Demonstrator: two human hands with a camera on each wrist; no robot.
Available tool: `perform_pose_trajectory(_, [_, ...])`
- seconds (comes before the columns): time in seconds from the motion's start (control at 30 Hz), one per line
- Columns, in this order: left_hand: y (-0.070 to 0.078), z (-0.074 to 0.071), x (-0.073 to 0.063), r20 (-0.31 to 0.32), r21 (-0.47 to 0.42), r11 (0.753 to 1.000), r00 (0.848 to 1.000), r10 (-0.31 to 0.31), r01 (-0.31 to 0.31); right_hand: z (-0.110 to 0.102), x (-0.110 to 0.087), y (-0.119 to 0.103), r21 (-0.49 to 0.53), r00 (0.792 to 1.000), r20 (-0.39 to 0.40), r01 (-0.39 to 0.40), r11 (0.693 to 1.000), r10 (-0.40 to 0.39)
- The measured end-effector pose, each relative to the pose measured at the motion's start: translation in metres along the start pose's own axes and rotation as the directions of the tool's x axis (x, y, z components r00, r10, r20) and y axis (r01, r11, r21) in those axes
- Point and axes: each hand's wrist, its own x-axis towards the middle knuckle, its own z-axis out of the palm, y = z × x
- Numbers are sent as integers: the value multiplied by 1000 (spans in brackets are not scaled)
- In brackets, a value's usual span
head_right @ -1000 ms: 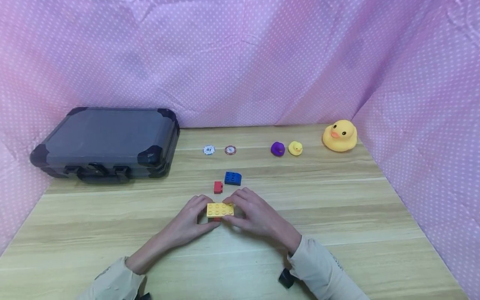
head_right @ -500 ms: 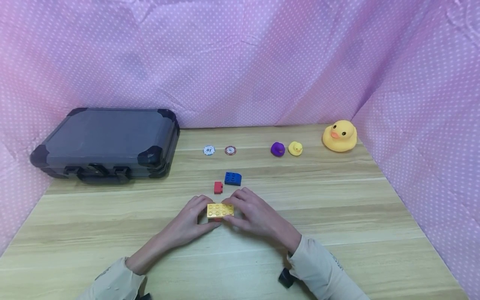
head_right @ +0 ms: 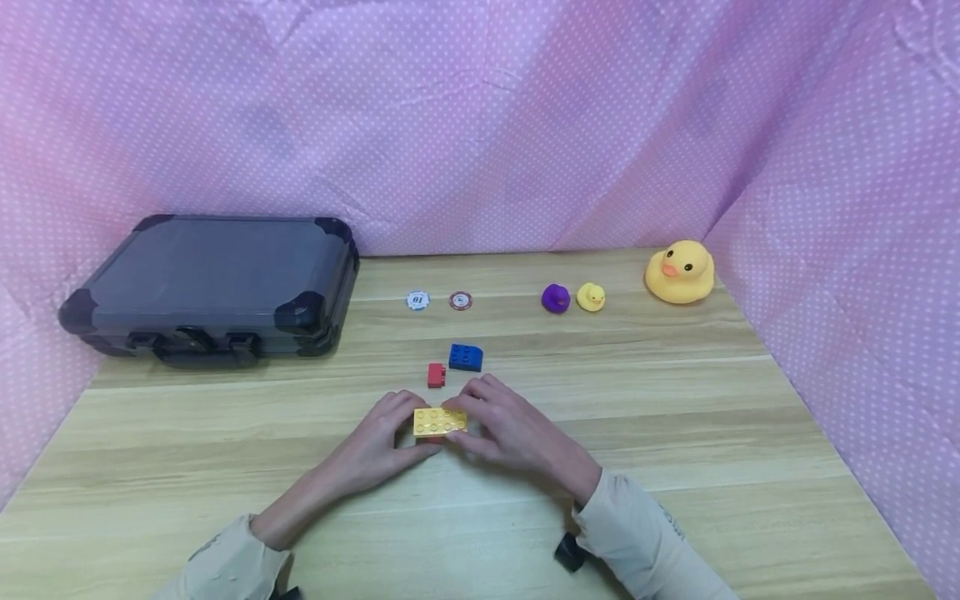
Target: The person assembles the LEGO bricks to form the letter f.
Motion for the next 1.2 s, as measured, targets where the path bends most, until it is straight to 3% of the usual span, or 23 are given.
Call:
perform_pose_trajectory(0.23, [0, 1, 0, 2, 5, 1000, 1000, -4, 4, 0, 0, 1, 11, 1000, -8, -1, 1000, 1])
perform_pose_trajectory(0.83, [1, 0, 0, -7, 5, 1000, 1000, 17, -17, 0, -1, 1, 111, 995, 16, -96, 989, 95])
perform_pose_trajectory(1.0, [0, 0, 0, -7, 9, 1000, 1000, 19, -19, -2, 0, 5, 169, 990, -8, -138, 976, 141])
perform_pose_trajectory(1.2, [0, 0, -1, -9, 12, 1000, 1000, 15, -15, -3, 5, 15, 184, 988, -51, -135, 974, 147])
